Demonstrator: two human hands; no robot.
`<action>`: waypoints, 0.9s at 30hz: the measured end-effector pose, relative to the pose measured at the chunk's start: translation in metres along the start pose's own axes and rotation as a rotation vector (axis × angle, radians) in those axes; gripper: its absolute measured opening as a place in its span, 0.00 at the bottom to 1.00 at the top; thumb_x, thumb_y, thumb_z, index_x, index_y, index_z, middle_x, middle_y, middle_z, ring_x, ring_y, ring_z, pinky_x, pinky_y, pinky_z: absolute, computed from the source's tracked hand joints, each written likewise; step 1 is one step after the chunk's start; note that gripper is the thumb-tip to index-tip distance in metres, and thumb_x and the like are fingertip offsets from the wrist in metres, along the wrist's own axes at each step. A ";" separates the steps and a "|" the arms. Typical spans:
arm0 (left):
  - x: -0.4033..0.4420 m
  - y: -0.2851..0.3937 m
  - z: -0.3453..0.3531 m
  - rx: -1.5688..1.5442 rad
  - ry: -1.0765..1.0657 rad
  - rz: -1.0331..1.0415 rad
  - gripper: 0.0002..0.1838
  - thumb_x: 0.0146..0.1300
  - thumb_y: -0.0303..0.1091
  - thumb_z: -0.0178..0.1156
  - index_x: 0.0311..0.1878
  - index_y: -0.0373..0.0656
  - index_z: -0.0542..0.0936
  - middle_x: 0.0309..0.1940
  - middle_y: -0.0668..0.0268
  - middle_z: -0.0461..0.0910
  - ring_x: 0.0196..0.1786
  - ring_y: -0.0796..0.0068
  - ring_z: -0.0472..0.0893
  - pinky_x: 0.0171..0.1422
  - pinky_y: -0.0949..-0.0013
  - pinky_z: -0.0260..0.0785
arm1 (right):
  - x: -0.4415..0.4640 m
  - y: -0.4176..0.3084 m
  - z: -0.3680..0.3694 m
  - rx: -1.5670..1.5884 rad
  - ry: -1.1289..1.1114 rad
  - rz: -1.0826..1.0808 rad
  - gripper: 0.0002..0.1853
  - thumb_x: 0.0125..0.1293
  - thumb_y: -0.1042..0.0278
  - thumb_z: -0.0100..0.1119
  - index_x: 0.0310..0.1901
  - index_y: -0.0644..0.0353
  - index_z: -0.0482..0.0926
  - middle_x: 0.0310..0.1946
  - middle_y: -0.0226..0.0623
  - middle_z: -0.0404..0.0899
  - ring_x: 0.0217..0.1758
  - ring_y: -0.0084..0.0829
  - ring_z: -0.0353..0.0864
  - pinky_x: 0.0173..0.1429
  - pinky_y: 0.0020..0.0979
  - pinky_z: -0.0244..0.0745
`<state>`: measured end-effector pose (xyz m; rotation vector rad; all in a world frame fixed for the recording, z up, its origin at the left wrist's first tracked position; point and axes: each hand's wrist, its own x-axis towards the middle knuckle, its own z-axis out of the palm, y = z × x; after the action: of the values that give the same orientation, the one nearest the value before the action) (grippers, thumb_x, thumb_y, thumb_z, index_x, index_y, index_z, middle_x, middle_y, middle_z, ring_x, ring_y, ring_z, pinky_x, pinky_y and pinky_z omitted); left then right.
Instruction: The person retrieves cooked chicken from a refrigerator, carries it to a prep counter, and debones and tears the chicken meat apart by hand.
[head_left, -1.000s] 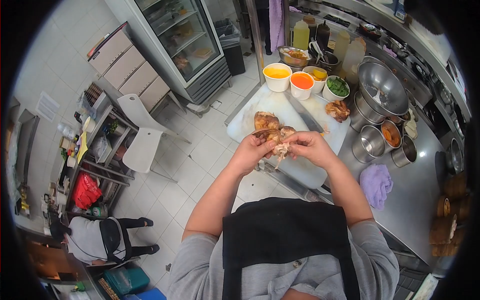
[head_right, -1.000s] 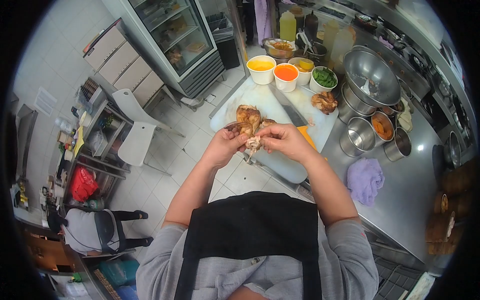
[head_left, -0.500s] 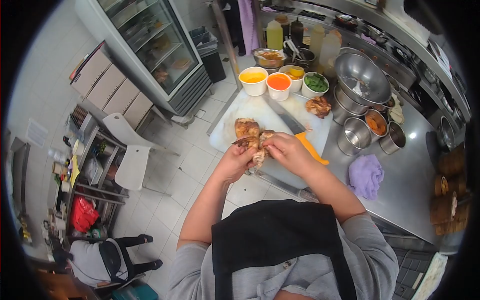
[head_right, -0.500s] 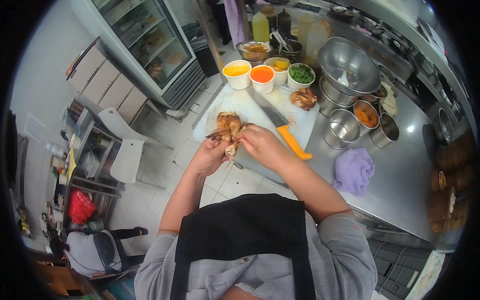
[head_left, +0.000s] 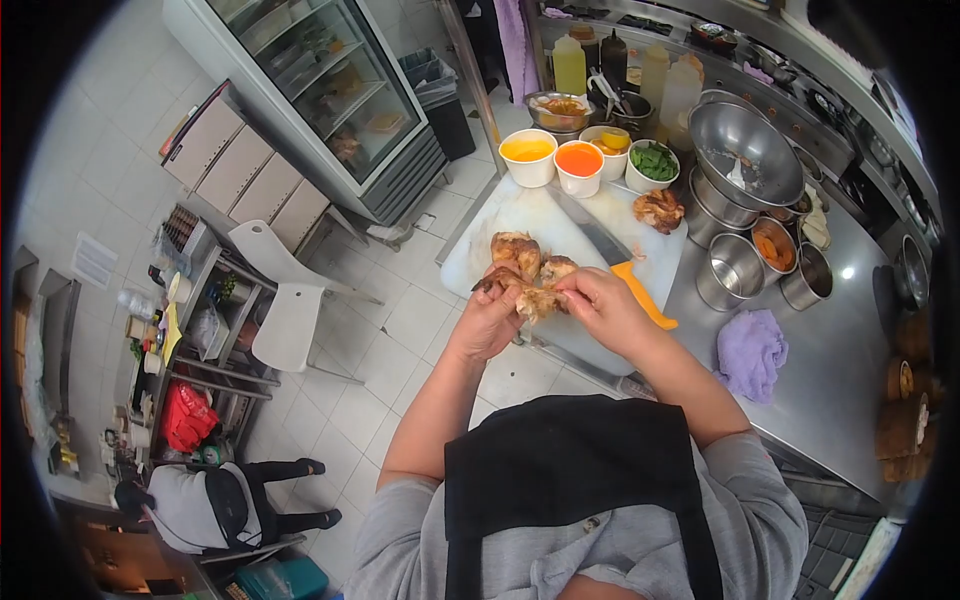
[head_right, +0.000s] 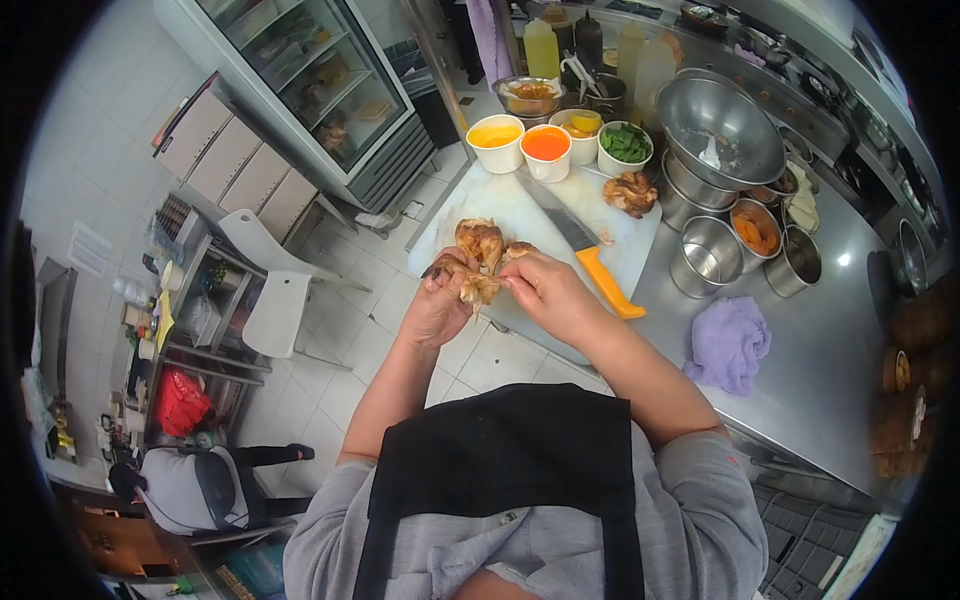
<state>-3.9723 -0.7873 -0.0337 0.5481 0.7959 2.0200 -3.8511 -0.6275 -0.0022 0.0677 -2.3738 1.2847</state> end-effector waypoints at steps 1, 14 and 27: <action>0.001 0.000 -0.001 0.006 0.021 -0.001 0.15 0.61 0.31 0.61 0.48 0.48 0.69 0.43 0.71 0.74 0.48 0.74 0.74 0.52 0.68 0.67 | -0.001 0.001 0.001 0.090 -0.064 0.086 0.06 0.63 0.73 0.53 0.40 0.66 0.75 0.31 0.41 0.77 0.33 0.36 0.77 0.39 0.32 0.73; -0.001 0.007 -0.014 0.066 0.043 0.017 0.16 0.62 0.35 0.60 0.50 0.47 0.69 0.41 0.65 0.76 0.43 0.74 0.76 0.45 0.69 0.68 | 0.003 0.021 -0.018 1.350 -0.205 0.464 0.07 0.66 0.66 0.55 0.36 0.60 0.74 0.23 0.26 0.71 0.24 0.17 0.69 0.29 0.21 0.69; 0.004 0.005 0.000 0.250 0.294 0.069 0.14 0.61 0.24 0.58 0.48 0.43 0.68 0.42 0.64 0.74 0.46 0.72 0.76 0.52 0.67 0.71 | 0.024 0.144 -0.067 -0.437 0.223 0.522 0.06 0.55 0.74 0.59 0.36 0.62 0.79 0.30 0.42 0.81 0.30 0.39 0.80 0.40 0.31 0.74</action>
<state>-3.9767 -0.7856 -0.0298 0.4265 1.2340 2.1066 -3.8844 -0.4876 -0.0741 -0.8271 -2.4941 0.8730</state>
